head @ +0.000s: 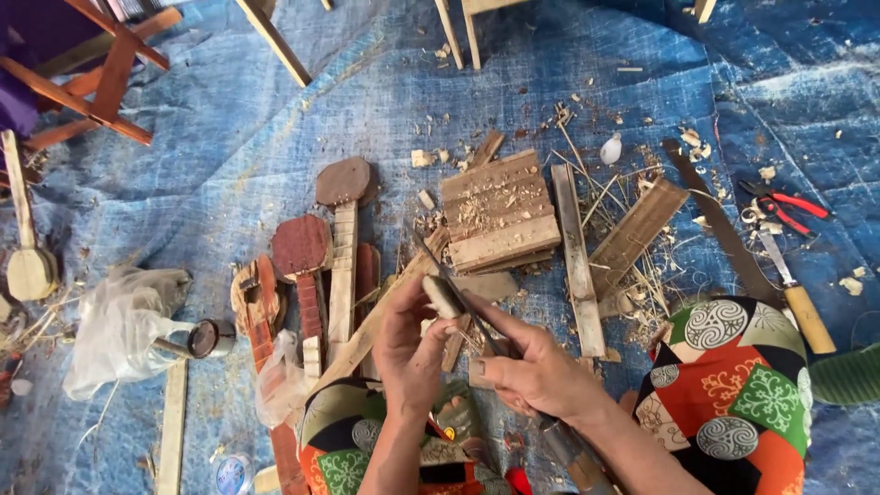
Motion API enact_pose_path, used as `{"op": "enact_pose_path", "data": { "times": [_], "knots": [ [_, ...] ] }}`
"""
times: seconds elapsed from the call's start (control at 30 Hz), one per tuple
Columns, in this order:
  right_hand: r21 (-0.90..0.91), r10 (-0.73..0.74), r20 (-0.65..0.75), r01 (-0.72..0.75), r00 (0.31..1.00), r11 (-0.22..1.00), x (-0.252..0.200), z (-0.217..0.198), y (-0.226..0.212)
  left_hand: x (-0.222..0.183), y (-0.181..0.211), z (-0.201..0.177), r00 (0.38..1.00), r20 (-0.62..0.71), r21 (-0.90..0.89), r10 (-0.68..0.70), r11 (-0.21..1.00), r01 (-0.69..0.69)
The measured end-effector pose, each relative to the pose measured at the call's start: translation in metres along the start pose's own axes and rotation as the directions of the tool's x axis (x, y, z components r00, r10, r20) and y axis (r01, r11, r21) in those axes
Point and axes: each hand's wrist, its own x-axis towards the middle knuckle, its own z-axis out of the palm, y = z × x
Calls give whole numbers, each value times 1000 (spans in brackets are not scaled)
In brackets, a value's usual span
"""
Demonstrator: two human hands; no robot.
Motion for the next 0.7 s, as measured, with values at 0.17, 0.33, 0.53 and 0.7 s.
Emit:
{"op": "enact_pose_path", "data": {
  "times": [0.17, 0.33, 0.53, 0.7],
  "knots": [
    [140, 100, 3, -100, 995, 985, 8, -4, 4, 12, 1, -11, 998, -25, -2, -58, 998, 58],
    [78, -70, 103, 62, 992, 995, -7, 13, -18, 6, -2, -11, 999, -39, -14, -25, 1000, 24],
    [111, -14, 96, 4, 995, 994, 11, 5, 3, 9, 5, -7, 1000, -24, 3, -6, 1000, 6],
    [49, -102, 106, 97, 989, 994, -11, 18, -18, 8, 3, -5, 999, -27, 30, 29, 999, -28]
  ]
}}
